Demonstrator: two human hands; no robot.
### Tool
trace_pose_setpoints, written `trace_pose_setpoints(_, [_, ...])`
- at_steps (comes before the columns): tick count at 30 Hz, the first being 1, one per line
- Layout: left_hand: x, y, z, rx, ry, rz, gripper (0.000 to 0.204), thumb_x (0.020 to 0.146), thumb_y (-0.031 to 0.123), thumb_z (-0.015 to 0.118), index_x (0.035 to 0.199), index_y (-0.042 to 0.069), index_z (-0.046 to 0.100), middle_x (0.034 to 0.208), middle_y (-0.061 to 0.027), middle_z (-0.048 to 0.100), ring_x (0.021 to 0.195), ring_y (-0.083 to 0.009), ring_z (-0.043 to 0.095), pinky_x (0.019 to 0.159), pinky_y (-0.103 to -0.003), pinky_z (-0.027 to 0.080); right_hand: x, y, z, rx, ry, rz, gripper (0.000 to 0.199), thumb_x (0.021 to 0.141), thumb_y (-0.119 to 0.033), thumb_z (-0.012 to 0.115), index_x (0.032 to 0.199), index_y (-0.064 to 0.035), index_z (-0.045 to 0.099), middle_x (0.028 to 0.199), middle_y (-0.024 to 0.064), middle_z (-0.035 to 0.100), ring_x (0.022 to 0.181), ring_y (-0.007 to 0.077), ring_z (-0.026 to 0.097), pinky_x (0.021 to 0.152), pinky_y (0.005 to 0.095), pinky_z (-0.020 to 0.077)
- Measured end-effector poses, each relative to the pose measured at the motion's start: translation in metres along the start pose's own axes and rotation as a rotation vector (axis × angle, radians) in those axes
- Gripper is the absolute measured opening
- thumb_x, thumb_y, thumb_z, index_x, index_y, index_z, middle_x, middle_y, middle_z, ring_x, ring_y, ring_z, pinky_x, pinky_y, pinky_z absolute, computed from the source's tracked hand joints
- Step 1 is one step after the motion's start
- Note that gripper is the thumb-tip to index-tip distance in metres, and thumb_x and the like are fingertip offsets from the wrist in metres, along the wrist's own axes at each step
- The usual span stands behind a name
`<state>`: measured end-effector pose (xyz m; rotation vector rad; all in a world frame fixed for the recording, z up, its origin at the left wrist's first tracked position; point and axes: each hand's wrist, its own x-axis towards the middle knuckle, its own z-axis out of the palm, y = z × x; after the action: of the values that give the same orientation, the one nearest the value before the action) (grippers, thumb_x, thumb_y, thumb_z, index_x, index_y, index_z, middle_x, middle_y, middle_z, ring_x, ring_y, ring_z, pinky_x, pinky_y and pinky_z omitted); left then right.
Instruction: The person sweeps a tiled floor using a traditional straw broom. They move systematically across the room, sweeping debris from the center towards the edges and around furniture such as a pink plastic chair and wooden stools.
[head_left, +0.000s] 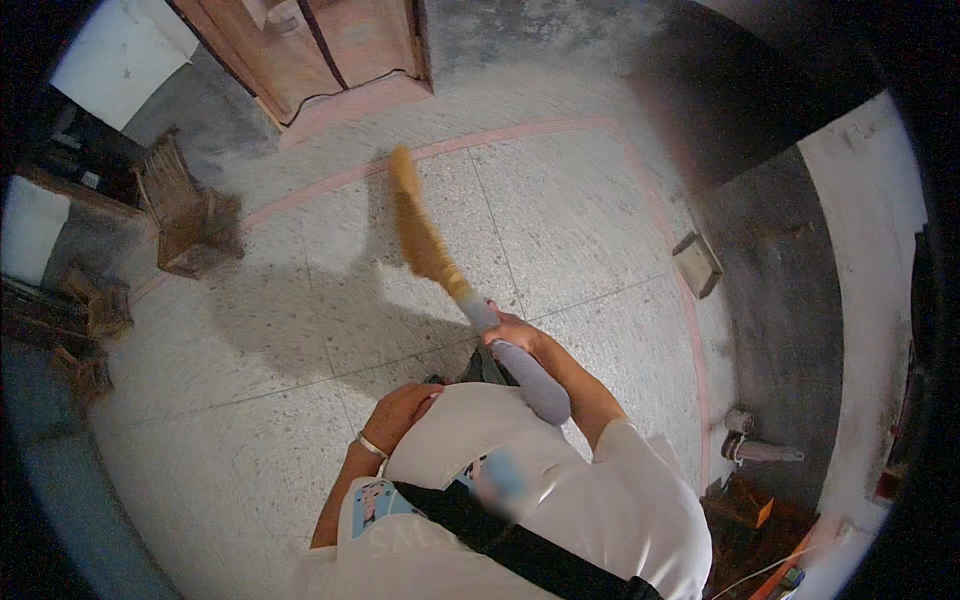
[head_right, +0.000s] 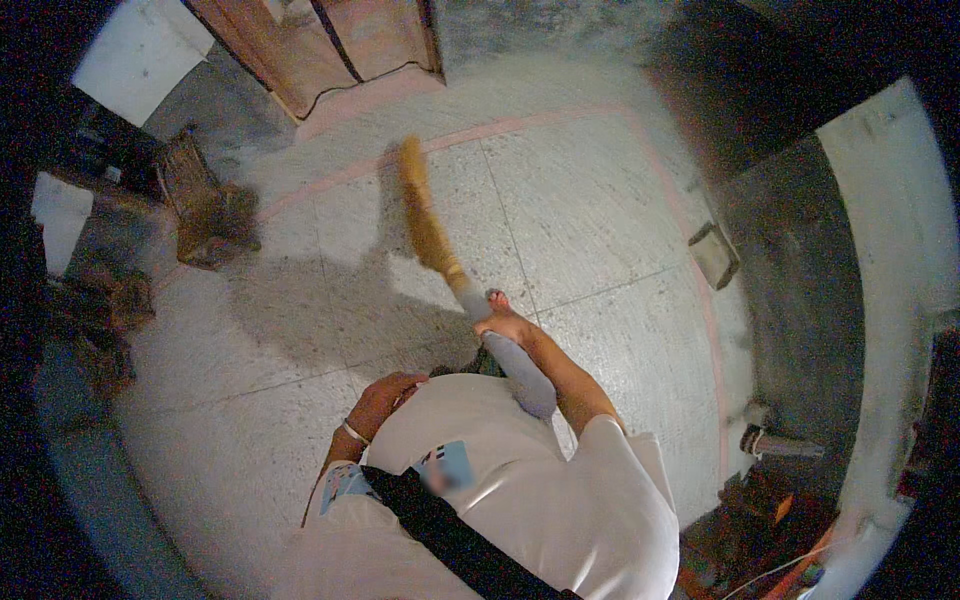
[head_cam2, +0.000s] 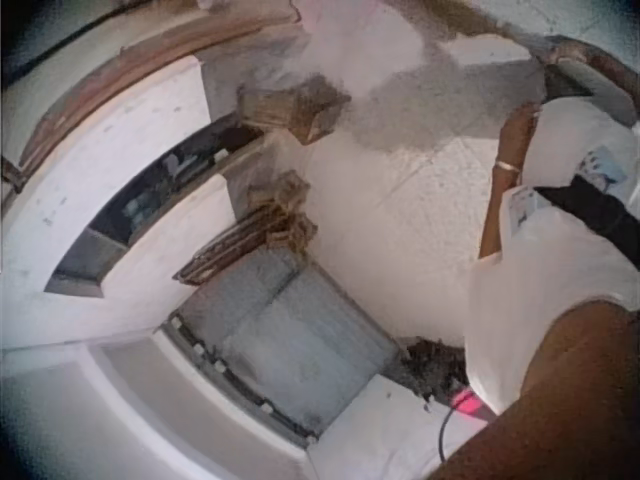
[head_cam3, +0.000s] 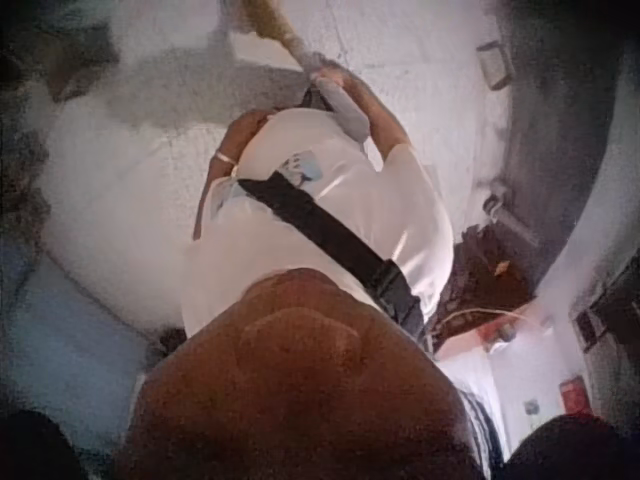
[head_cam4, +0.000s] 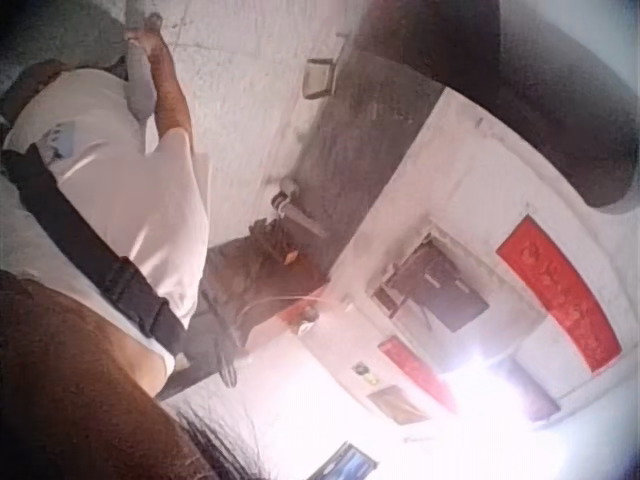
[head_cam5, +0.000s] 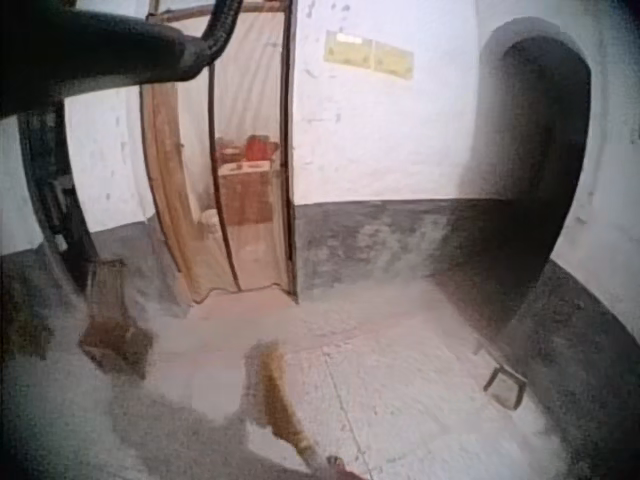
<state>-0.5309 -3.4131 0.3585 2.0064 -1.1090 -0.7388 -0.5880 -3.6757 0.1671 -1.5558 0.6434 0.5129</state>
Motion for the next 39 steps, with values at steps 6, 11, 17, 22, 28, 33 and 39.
trace_pose_setpoints(6, [0.013,-0.008,0.01,-0.006,0.053,-0.033,0.021,0.082,0.012,0.054,0.102,0.007,0.056,0.083,-0.0151,0.057,0.077,-0.0307,0.057,0.067,-0.037,0.046,0.083,-0.036,0.02,-0.369,-0.139,0.096,0.052,0.062,-0.03,0.064,0.104,-0.0002,0.054,0.092,0.0131,0.059,0.081,0.0259,0.057,0.073,0.0361,0.0448])
trace_pose_setpoints(11, [0.03,0.002,0.009,-0.023,0.056,-0.01,0.021,0.081,0.011,0.054,0.102,0.007,0.055,0.083,-0.015,0.057,0.077,-0.0314,0.056,0.067,-0.037,0.046,0.058,0.0,-0.036,-0.062,-0.365,-0.161,0.036,0.074,-0.028,0.059,0.101,-0.0037,0.053,0.077,0.0058,0.056,0.071,0.0176,0.056,0.062,0.0297,0.0459])
trace_pose_setpoints(17, [0.084,-0.012,0.01,0.047,-0.061,0.057,0.021,0.082,0.012,0.053,0.102,0.006,0.056,0.085,-0.0145,0.057,0.079,-0.0315,0.056,0.068,-0.037,0.046,-0.024,0.063,-0.122,0.429,-0.035,0.231,0.033,0.068,-0.019,0.062,0.095,-0.0063,0.048,0.068,0.0069,0.052,0.052,0.0181,0.053,0.045,0.0324,0.0464])
trace_pose_setpoints(22, [0.083,0.026,0.016,0.024,-0.147,0.03,0.02,0.083,0.013,0.052,0.101,0.007,0.056,0.088,-0.0147,0.057,0.081,-0.0315,0.056,0.07,-0.037,0.046,-0.095,0.081,-0.134,0.473,0.293,0.242,0.031,0.066,-0.014,0.062,0.091,-0.0012,0.05,0.065,0.0099,0.055,0.049,0.0202,0.055,0.043,0.0336,0.0464])
trace_pose_setpoints(28, [0.14,0.001,-0.027,-0.019,-0.153,0.042,0.021,0.083,0.013,0.052,0.102,0.007,0.055,0.087,-0.0148,0.057,0.082,-0.0317,0.056,0.07,-0.036,0.046,-0.046,-0.001,-0.144,0.611,0.342,0.166,0.034,0.065,-0.012,0.063,0.094,-0.0004,0.049,0.068,0.0106,0.055,0.05,0.0214,0.055,0.046,0.0337,0.0474])
trace_pose_setpoints(33, [0.162,-0.035,-0.05,-0.045,-0.156,0.095,0.022,0.083,0.015,0.051,0.104,0.008,0.054,0.088,-0.0152,0.057,0.083,-0.0319,0.056,0.071,-0.037,0.046,0.02,-0.074,-0.117,0.451,0.22,0.095,0.042,0.061,-0.018,0.062,0.099,-0.0026,0.051,0.077,0.0097,0.056,0.063,0.017,0.054,0.056,0.032,0.0451])
trace_pose_setpoints(39, [0.21,-0.072,-0.126,0.087,-0.222,0.127,0.022,0.083,0.014,0.051,0.103,0.008,0.055,0.087,-0.0152,0.057,0.081,-0.0311,0.056,0.07,-0.038,0.046,0.155,-0.173,-0.094,0.445,-0.017,0.044,0.03,0.065,-0.022,0.063,0.087,-0.0041,0.054,0.069,0.007,0.056,0.055,0.0167,0.054,0.049,0.0307,0.0455])
